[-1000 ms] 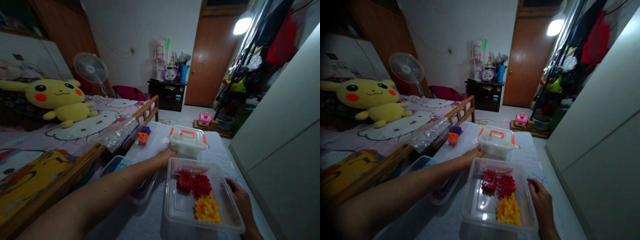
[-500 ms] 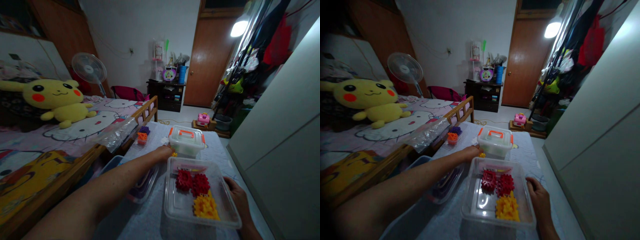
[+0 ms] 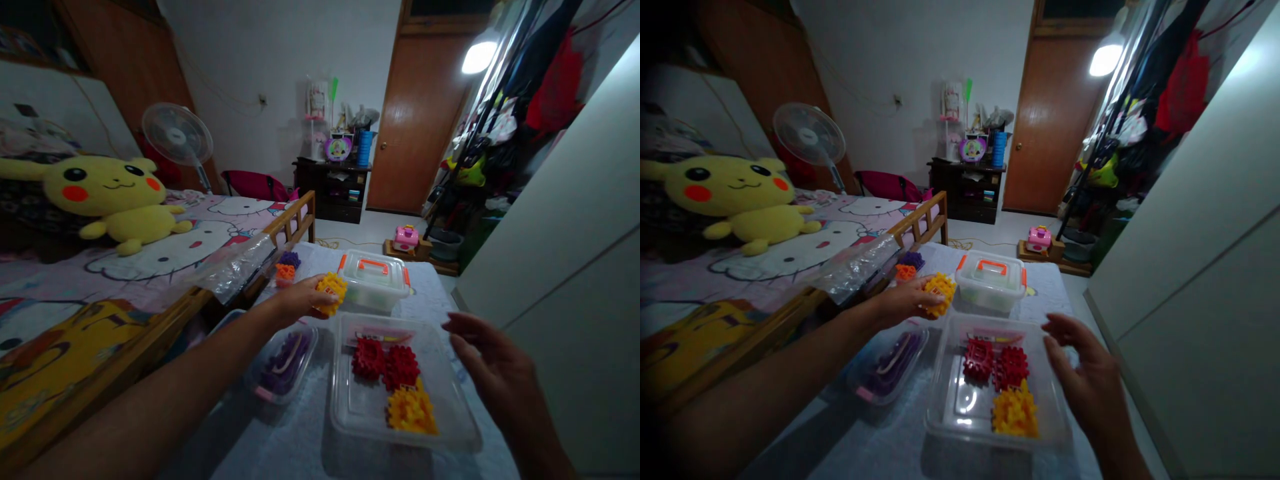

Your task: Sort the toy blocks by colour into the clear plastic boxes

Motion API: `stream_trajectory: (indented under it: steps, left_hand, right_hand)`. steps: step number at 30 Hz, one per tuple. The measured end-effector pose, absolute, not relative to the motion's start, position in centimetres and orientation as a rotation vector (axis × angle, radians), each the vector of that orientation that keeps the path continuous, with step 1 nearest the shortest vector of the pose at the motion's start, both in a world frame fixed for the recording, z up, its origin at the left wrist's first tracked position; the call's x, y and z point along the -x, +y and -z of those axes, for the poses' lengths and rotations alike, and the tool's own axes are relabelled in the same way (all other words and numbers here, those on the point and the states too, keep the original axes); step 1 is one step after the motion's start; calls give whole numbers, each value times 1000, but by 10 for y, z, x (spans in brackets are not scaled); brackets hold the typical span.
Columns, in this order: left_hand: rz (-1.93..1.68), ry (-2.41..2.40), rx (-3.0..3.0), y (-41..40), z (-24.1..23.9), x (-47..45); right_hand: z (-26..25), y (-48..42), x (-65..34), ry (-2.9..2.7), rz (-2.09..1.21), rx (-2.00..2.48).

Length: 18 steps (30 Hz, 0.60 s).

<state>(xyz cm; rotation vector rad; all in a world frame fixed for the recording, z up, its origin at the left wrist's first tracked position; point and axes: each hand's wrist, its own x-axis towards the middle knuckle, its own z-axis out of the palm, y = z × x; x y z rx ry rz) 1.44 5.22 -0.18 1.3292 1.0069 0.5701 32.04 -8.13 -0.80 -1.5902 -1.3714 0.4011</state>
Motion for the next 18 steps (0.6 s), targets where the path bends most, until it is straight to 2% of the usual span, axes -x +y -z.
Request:
stream_trajectory:
  steps: [5, 11, 18]
  left_hand:
    - [-703, 908, -1139, 17, -20, -49]
    - [-741, 839, -1049, -1, -36, -59]
    - [-759, 749, -877, -17, -37, -63]
  right_hand:
    - [-34, -52, -236, -2097, -394, 1322]
    - [-36, -25, -199, -2230, -407, 1333]
    - [-36, -37, -206, -2399, -640, 1129]
